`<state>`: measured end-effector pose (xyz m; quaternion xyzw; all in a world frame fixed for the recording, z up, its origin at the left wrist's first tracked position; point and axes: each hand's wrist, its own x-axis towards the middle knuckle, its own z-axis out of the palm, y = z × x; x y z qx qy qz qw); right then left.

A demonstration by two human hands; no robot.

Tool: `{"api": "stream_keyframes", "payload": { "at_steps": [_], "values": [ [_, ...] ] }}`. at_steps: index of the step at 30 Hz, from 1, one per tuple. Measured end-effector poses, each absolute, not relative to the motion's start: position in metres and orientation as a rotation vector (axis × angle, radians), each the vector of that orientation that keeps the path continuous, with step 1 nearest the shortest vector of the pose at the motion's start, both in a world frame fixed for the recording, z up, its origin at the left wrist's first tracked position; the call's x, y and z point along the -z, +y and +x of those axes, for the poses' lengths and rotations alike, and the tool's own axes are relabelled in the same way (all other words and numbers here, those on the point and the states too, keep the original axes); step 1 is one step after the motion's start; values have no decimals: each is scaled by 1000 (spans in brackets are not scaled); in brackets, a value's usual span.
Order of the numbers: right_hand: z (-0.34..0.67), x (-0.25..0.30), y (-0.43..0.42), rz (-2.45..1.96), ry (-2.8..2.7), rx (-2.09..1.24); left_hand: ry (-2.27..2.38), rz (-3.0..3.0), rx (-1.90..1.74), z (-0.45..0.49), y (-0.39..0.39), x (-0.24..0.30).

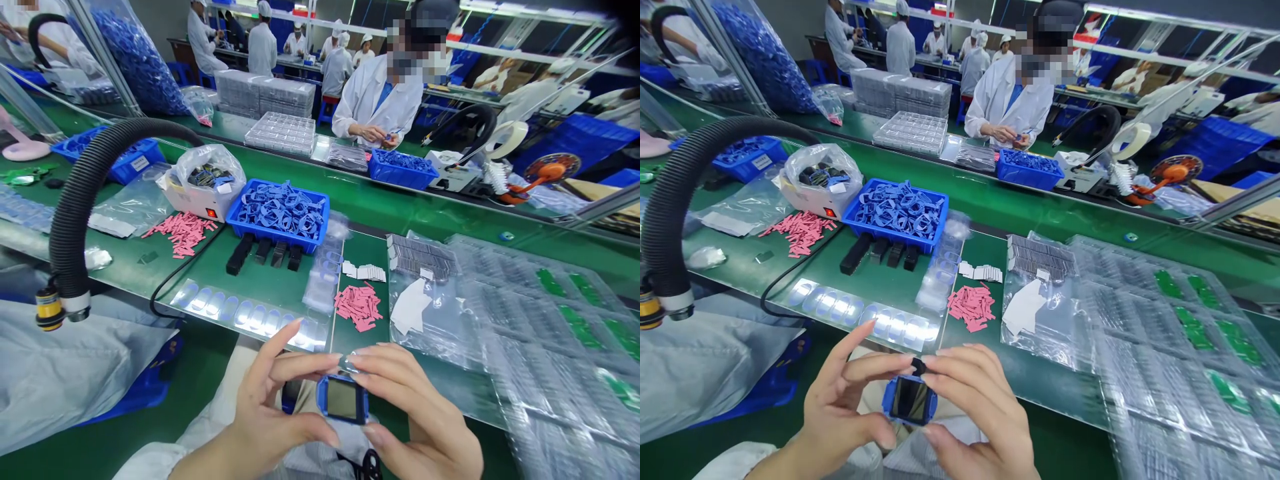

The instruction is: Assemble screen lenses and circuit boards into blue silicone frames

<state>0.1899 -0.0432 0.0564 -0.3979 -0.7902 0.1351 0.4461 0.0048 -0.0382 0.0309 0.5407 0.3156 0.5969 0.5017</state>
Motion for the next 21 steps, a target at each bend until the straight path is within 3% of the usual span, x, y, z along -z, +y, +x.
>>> {"api": "stream_keyframes", "payload": {
  "at_steps": [5, 21],
  "values": [
    [186, -57, -45, -916, -1860, -289, 655, 1036, -1330, 15, -43, -44],
    [192, -72, -47, -922, -1999, -246, 759, 1263, -1373, 8, -46, -49]
  ]
}}
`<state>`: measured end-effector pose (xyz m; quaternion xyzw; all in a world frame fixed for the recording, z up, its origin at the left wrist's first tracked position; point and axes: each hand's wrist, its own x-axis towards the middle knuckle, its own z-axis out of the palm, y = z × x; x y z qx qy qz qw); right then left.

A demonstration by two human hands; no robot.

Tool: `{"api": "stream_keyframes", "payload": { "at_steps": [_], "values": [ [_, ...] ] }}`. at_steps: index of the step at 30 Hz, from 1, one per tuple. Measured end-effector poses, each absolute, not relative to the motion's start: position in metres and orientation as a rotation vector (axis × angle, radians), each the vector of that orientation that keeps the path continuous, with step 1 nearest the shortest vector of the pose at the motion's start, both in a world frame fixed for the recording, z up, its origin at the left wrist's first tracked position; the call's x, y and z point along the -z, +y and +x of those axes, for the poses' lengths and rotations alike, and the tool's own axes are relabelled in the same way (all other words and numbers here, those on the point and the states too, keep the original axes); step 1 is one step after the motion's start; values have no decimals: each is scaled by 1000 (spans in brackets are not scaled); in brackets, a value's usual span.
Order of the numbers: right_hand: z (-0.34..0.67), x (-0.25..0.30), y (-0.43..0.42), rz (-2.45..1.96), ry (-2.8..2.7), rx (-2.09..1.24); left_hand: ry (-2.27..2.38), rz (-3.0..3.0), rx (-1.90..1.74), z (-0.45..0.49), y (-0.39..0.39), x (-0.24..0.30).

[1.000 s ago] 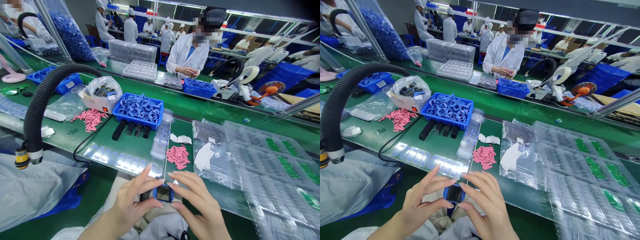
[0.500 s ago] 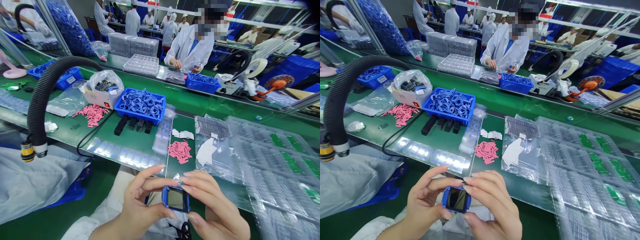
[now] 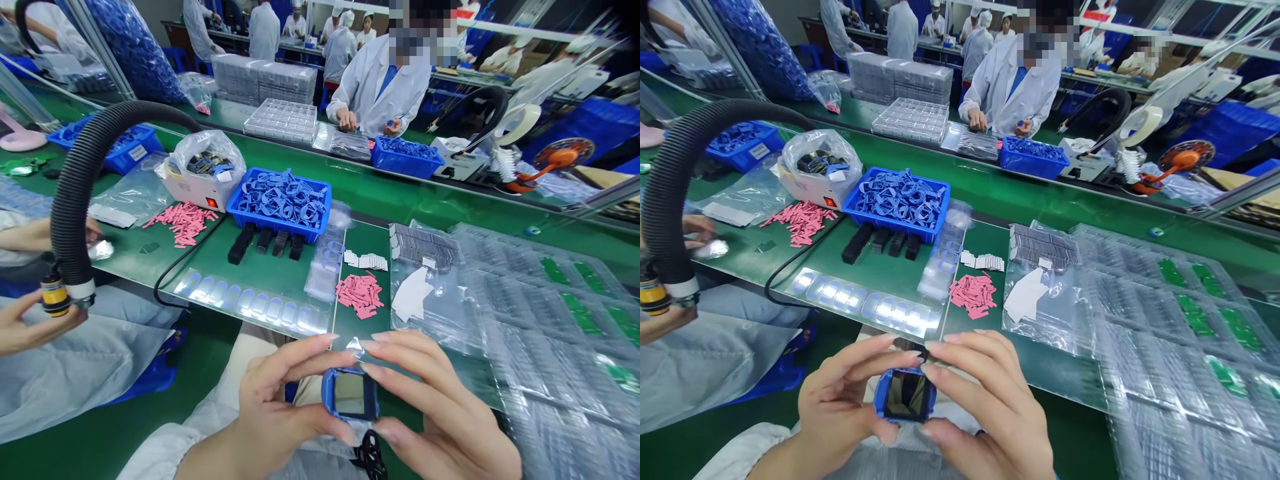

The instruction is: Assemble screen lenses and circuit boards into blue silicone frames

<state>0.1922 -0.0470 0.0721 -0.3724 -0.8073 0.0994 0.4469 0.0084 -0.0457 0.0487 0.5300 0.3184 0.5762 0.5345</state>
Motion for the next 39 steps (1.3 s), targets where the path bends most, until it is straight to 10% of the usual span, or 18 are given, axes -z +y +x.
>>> {"api": "stream_keyframes", "payload": {
  "at_steps": [26, 39],
  "values": [
    [191, -78, -49, -1011, -1892, -444, 677, 1011, -1370, 19, -43, -49],
    [193, -70, -61, -1062, -1920, 73, 529, 658, -1183, 25, -39, -45]
  ]
}}
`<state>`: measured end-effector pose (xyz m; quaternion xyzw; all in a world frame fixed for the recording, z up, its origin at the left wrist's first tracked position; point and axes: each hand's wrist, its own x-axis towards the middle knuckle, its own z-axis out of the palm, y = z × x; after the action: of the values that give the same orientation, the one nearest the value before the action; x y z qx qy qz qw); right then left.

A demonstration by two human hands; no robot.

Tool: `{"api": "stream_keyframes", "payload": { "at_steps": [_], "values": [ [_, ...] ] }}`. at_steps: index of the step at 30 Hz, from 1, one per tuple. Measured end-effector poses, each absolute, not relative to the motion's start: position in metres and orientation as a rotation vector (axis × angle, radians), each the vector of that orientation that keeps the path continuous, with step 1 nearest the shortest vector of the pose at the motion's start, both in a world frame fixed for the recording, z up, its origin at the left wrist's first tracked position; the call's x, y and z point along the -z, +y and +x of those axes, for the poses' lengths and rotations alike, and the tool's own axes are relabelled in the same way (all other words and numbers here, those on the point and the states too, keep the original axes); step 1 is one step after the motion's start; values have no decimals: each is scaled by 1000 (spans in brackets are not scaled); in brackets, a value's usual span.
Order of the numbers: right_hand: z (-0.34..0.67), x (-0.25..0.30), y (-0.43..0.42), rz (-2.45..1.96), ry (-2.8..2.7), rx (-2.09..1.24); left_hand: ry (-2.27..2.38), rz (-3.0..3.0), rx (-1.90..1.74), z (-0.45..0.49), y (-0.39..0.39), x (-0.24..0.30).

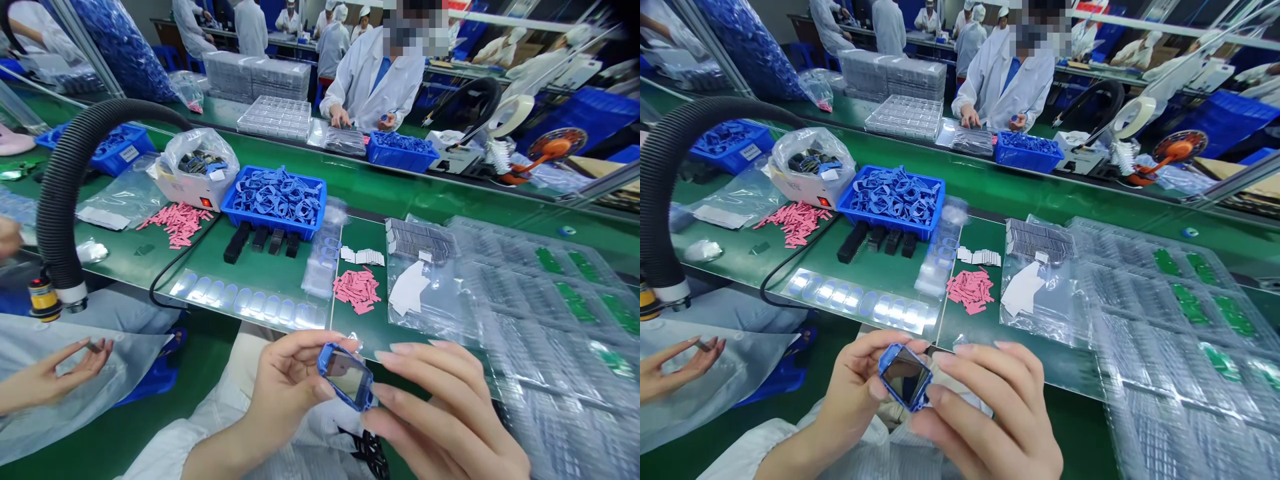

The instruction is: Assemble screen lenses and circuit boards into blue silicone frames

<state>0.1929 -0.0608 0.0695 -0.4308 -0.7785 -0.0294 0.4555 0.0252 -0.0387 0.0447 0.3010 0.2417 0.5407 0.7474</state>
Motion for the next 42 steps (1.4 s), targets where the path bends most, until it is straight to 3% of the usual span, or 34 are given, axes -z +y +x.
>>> {"api": "stream_keyframes", "payload": {
  "at_steps": [30, 33, 35, 42],
  "values": [
    [181, -61, -49, -989, -2014, 46, 577, 469, -1089, 25, -39, -26],
    [194, -41, -24, -1034, -1946, -92, 696, 355, -1078, 16, -36, -21],
    [209, -17, 11, -1286, -1881, -77, 762, 320, -1075, 8, -35, -18],
    [244, 51, 142, -1654, -2166, -195, 661, 266, -980, -11, -38, -7]
  ]
}}
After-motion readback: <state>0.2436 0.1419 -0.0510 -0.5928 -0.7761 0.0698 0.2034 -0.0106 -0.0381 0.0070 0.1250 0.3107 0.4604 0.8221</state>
